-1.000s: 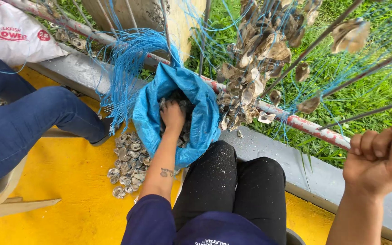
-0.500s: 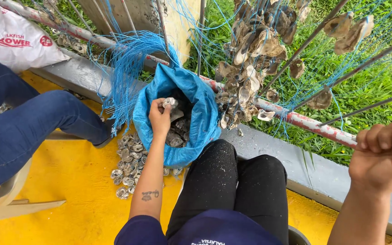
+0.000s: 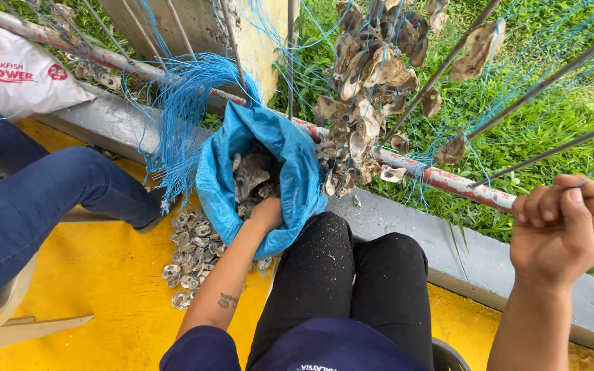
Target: Threading oyster shells onto blue strings for cultivation.
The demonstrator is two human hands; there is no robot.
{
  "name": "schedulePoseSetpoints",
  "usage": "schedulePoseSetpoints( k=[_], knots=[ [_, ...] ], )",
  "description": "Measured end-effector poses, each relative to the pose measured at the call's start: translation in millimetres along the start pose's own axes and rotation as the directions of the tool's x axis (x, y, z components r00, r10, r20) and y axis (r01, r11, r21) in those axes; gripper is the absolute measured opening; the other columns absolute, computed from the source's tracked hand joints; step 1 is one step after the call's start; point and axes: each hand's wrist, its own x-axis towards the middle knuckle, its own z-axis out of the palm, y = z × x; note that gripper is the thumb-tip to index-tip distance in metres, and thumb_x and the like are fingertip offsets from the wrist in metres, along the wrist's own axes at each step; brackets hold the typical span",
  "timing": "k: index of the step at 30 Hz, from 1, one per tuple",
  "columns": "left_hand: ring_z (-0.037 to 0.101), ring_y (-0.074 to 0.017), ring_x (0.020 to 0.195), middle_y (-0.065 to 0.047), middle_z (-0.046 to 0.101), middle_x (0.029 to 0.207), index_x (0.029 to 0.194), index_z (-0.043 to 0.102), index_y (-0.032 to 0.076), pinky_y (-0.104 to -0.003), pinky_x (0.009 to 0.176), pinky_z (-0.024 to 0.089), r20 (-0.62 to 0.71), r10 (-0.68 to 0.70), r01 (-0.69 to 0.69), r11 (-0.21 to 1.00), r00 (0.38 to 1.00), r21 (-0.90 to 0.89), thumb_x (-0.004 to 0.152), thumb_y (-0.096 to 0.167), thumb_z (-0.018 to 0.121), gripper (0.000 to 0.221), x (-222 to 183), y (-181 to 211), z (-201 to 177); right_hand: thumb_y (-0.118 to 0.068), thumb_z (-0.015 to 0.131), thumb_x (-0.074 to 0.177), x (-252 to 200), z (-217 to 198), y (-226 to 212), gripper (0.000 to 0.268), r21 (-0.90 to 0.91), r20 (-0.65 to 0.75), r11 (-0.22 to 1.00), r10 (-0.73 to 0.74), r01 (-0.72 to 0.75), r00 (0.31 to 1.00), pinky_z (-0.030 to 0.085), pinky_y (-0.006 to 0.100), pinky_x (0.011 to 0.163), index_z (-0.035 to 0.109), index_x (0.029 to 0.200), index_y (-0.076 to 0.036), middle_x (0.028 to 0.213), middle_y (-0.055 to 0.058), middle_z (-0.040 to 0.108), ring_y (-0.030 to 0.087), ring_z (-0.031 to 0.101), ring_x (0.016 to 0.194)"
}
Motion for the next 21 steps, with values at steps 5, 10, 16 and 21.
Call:
schedulePoseSetpoints(
  k=[5, 10, 16, 21],
  knots=[
    [0.063, -0.0394, 0.121, -0.022, 0.066, 0.130, 0.126, 0.071, 0.016, -0.051, 0.102, 0.050, 0.216, -0.292, 0.271, 0.955, 0.932, 0.124, 0.091, 0.031, 0.061, 0.039, -2, -3, -3, -0.008, 0.051, 0.120, -1, -29, 21, 0.010, 0.052, 0.071, 0.999, -0.019, 0.015, 0.997, 0.033, 0.031, 0.064, 0.057, 0.116, -0.002, 0.077, 0.006, 0.041, 0.014, 0.035, 0.063],
    [0.064, -0.0380, 0.120, -0.023, 0.066, 0.127, 0.124, 0.067, 0.007, -0.045, 0.103, 0.052, 0.309, -0.096, 0.084, 0.995, 0.946, 0.051, 0.072, 0.015, 0.077, 0.053, 12, -58, 27, -0.007, 0.052, 0.121, -4, -35, 20, 0.010, 0.060, 0.054, 0.998, -0.022, 0.019, 0.998, 0.033, 0.030, 0.065, 0.058, 0.116, -0.001, 0.073, 0.004, 0.038, 0.012, 0.035, 0.064],
    [0.062, -0.0407, 0.121, -0.022, 0.066, 0.129, 0.131, 0.065, 0.010, -0.050, 0.101, 0.052, 0.225, -0.258, 0.215, 0.956, 0.939, 0.198, 0.082, 0.010, 0.067, 0.049, 1, -33, 3, -0.007, 0.051, 0.119, -3, -29, 12, 0.009, 0.064, 0.028, 0.998, -0.028, 0.027, 0.999, 0.037, 0.031, 0.068, 0.058, 0.117, -0.002, 0.079, 0.006, 0.045, 0.014, 0.038, 0.066],
    [0.075, -0.0319, 0.095, -0.020, 0.075, 0.100, 0.106, 0.063, 0.000, -0.044, 0.090, 0.059, 0.085, -0.216, 0.231, 0.936, 0.973, -0.266, 0.101, 0.019, 0.059, 0.020, -3, -32, -26, -0.003, 0.046, 0.112, 3, -3, -6, 0.015, 0.093, -0.132, 0.994, -0.038, 0.051, 0.991, 0.050, 0.038, 0.082, 0.058, 0.121, -0.006, 0.089, 0.010, 0.055, 0.017, 0.051, 0.076]
  ],
)
